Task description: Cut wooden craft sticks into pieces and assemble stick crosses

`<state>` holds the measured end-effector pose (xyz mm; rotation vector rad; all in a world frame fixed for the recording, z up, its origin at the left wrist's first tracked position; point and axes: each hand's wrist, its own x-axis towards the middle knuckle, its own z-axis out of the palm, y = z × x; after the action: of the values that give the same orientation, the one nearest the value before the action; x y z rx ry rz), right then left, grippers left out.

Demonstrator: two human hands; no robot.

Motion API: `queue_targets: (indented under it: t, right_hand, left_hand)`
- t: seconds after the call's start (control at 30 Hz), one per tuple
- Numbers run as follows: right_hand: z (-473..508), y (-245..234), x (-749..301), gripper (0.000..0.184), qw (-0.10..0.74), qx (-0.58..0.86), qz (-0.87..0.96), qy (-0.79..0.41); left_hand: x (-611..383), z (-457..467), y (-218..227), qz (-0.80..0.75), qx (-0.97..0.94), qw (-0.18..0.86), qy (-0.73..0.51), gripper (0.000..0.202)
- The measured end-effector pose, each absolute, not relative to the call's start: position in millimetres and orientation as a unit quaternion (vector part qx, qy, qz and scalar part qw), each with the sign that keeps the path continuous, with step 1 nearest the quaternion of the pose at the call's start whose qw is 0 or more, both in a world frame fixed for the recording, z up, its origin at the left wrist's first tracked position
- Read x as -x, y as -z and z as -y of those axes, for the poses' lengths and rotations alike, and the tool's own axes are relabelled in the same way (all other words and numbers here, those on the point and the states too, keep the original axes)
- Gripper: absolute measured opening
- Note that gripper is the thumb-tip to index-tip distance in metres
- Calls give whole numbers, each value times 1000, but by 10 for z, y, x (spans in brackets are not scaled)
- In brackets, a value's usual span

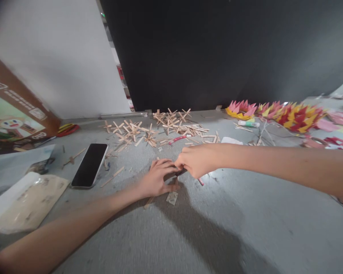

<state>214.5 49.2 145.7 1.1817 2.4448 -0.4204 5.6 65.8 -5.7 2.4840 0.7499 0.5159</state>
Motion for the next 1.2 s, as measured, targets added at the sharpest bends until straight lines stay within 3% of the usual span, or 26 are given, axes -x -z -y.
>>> queue_targets:
  t: [0.27,0.67,0.97,1.2]
  right_hand:
    - [-543,-1407,-2105,16,215,-410,-873,151]
    - [-472,-1318,-2154,22,179,-452,-862,142]
    - [-522,-1458,-2099,29,248,-320,-912,67]
    - [-516,-1387,-2137,22,209,-372,-900,89]
  left_hand:
    - [-56,-649,64,-283,-907,248,-190,60]
    - [-69,-649,66,-277,-912,237,-189,58]
    - [-79,-684,41,-275,-913,248,-172,56]
    - [-66,-708,103,-274,-913,243,-178,59]
